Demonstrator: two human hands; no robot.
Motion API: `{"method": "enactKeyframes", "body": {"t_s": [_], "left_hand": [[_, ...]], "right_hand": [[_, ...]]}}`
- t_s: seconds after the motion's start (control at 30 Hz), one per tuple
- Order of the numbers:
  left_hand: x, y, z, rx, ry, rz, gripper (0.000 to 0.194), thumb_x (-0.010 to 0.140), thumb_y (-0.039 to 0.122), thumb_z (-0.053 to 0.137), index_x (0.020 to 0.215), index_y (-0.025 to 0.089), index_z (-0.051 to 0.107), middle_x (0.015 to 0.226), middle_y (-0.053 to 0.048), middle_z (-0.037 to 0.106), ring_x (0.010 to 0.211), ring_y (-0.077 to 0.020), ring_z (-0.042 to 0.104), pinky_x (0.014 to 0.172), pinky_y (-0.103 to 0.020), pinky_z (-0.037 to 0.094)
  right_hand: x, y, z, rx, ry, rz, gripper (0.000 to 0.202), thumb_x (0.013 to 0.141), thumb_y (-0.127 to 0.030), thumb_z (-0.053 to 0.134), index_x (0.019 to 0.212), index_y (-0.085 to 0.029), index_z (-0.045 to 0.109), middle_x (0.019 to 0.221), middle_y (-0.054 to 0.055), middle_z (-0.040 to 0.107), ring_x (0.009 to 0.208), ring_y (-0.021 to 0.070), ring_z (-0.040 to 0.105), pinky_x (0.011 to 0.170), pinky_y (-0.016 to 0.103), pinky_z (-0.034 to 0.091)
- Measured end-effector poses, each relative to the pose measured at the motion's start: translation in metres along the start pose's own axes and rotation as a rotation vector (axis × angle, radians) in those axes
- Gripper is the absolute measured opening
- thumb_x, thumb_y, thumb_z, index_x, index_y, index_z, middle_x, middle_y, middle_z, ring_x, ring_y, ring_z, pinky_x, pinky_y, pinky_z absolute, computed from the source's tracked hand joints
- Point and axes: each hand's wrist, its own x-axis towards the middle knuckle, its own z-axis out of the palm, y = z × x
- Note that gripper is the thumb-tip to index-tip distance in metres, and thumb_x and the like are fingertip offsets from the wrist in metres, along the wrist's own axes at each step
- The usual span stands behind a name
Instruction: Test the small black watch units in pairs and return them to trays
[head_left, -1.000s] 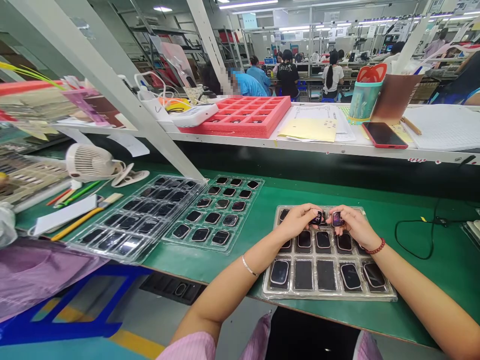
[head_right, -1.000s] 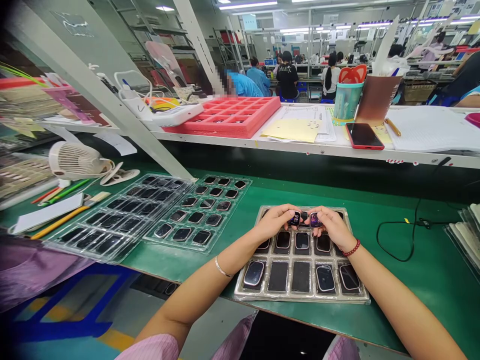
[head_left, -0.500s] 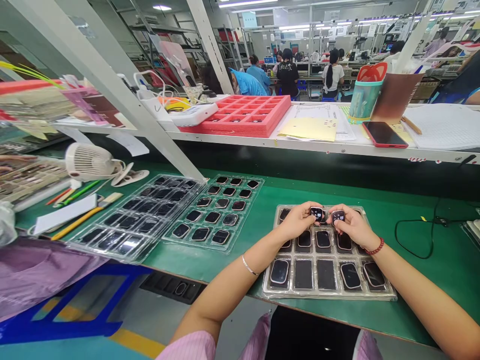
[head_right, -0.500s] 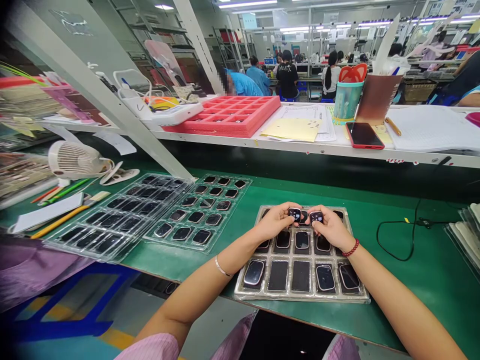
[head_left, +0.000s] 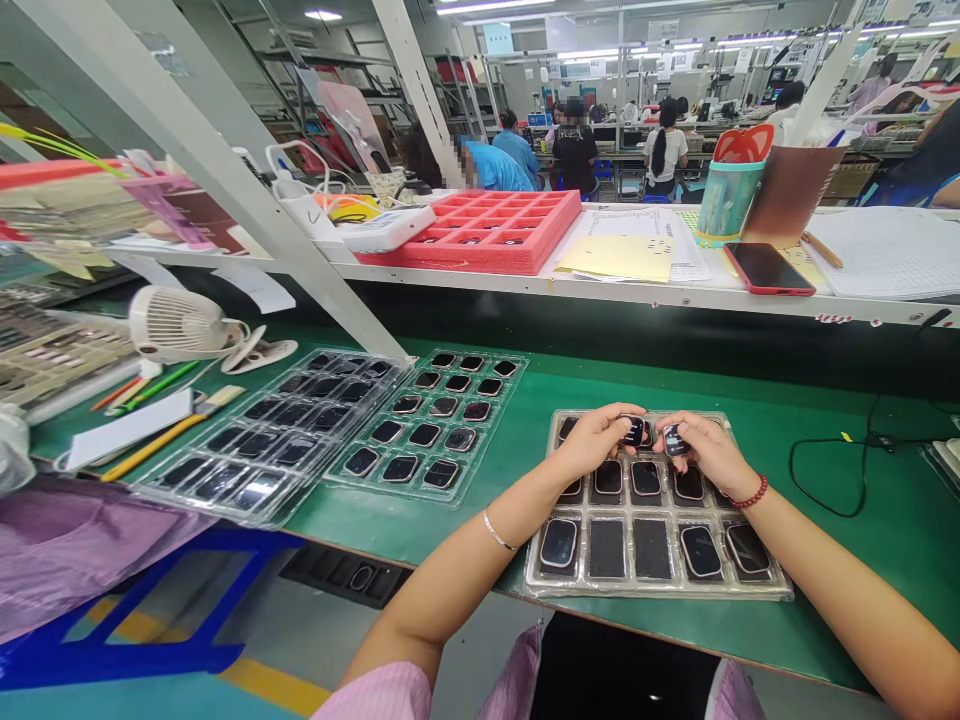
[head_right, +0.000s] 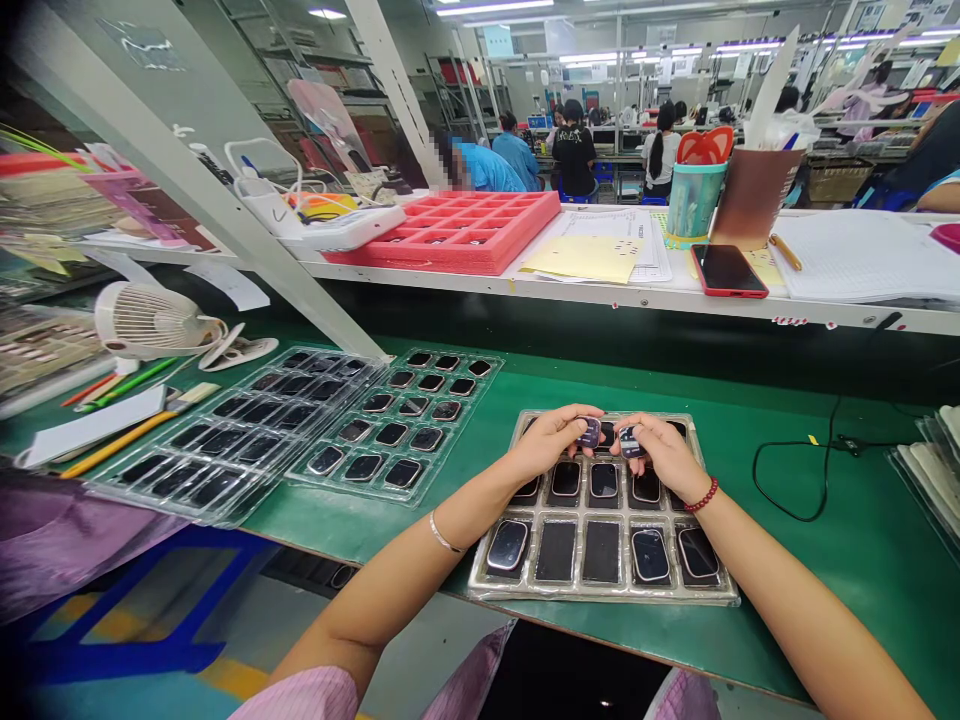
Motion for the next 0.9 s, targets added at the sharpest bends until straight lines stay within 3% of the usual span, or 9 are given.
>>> {"method": "enactKeyframes", "body": {"t_s": [0.1,0.23,0.37,0.43,0.57,0.67,0.73,0.8,0.9], "left_hand": [[0.0000,0.0009,0.0000,-0.003,0.022,0.003,0.042,0.086,0.040,0.049,0.120,0.014,0.055,0.092,-0.009,0.067,0.063,-0.0120,0.062,0.050,-0.020,0.039],[-0.0005,0.0013,0.0011,-0.030,0.006,0.025,0.058,0.075,0.026,0.065,0.129,0.017,0.045,0.097,-0.008,0.066,0.073,-0.0135,0.063,0.055,-0.019,0.042],[-0.0009,0.0012,0.0007,-0.015,-0.018,-0.001,0.034,0.086,0.037,0.050,0.110,0.013,0.058,0.089,-0.009,0.066,0.061,-0.0105,0.061,0.049,-0.019,0.036],[-0.0011,0.0011,0.0005,-0.009,-0.008,-0.005,0.038,0.086,0.039,0.050,0.113,0.014,0.056,0.090,-0.009,0.067,0.060,-0.0106,0.061,0.049,-0.019,0.036],[-0.0018,0.0018,0.0011,-0.030,-0.007,0.018,0.052,0.075,0.030,0.066,0.123,0.017,0.049,0.091,-0.007,0.066,0.070,-0.0126,0.062,0.054,-0.019,0.040],[-0.0019,0.0030,0.0012,-0.011,-0.016,0.004,0.035,0.084,0.038,0.054,0.108,0.013,0.058,0.084,-0.007,0.066,0.060,-0.0108,0.060,0.049,-0.019,0.035],[-0.0016,0.0036,0.0011,-0.002,-0.001,-0.004,0.037,0.087,0.041,0.046,0.106,0.012,0.059,0.086,-0.008,0.066,0.058,-0.0104,0.060,0.047,-0.019,0.034],[-0.0013,0.0035,0.0013,-0.002,0.023,0.000,0.037,0.085,0.036,0.052,0.113,0.014,0.056,0.093,-0.009,0.066,0.065,-0.0117,0.062,0.051,-0.020,0.038],[-0.0015,0.0022,0.0019,-0.013,0.032,0.034,0.049,0.074,0.019,0.063,0.121,0.016,0.051,0.103,-0.009,0.065,0.076,-0.0128,0.063,0.065,-0.023,0.046]], "right_hand": [[0.0002,0.0001,-0.0012,0.042,0.010,0.007,0.027,0.090,-0.040,0.047,0.099,-0.017,0.058,0.079,0.005,0.067,0.048,0.0104,0.053,0.046,0.025,0.044],[0.0004,-0.0002,-0.0005,-0.052,-0.001,-0.027,0.032,0.079,-0.024,0.064,0.109,-0.021,0.054,0.090,0.003,0.067,0.056,0.0095,0.055,0.054,0.024,0.048],[0.0007,0.0014,-0.0010,0.020,-0.009,-0.016,0.022,0.087,-0.035,0.052,0.102,-0.018,0.057,0.082,0.005,0.068,0.049,0.0100,0.053,0.047,0.024,0.045],[0.0007,0.0015,-0.0011,0.049,-0.008,-0.008,0.026,0.090,-0.039,0.047,0.100,-0.017,0.057,0.081,0.006,0.067,0.047,0.0102,0.053,0.045,0.025,0.044],[0.0002,-0.0010,0.0008,-0.053,-0.007,-0.032,0.033,0.079,-0.026,0.063,0.110,-0.020,0.054,0.092,0.005,0.067,0.056,0.0101,0.055,0.053,0.025,0.048],[0.0002,-0.0024,0.0015,-0.047,-0.004,-0.021,0.028,0.081,-0.031,0.059,0.107,-0.020,0.055,0.089,0.005,0.067,0.054,0.0109,0.055,0.050,0.026,0.047],[0.0003,-0.0025,0.0008,-0.003,-0.003,0.000,0.027,0.087,-0.040,0.050,0.102,-0.019,0.057,0.084,0.006,0.068,0.051,0.0119,0.055,0.048,0.027,0.045],[0.0004,-0.0022,0.0001,0.001,-0.003,0.000,0.029,0.089,-0.042,0.047,0.103,-0.018,0.057,0.086,0.007,0.068,0.053,0.0125,0.056,0.049,0.028,0.046],[0.0003,-0.0019,0.0006,-0.065,-0.005,-0.036,0.031,0.082,-0.027,0.057,0.112,-0.020,0.052,0.097,0.007,0.066,0.060,0.0122,0.057,0.054,0.027,0.049]]}}
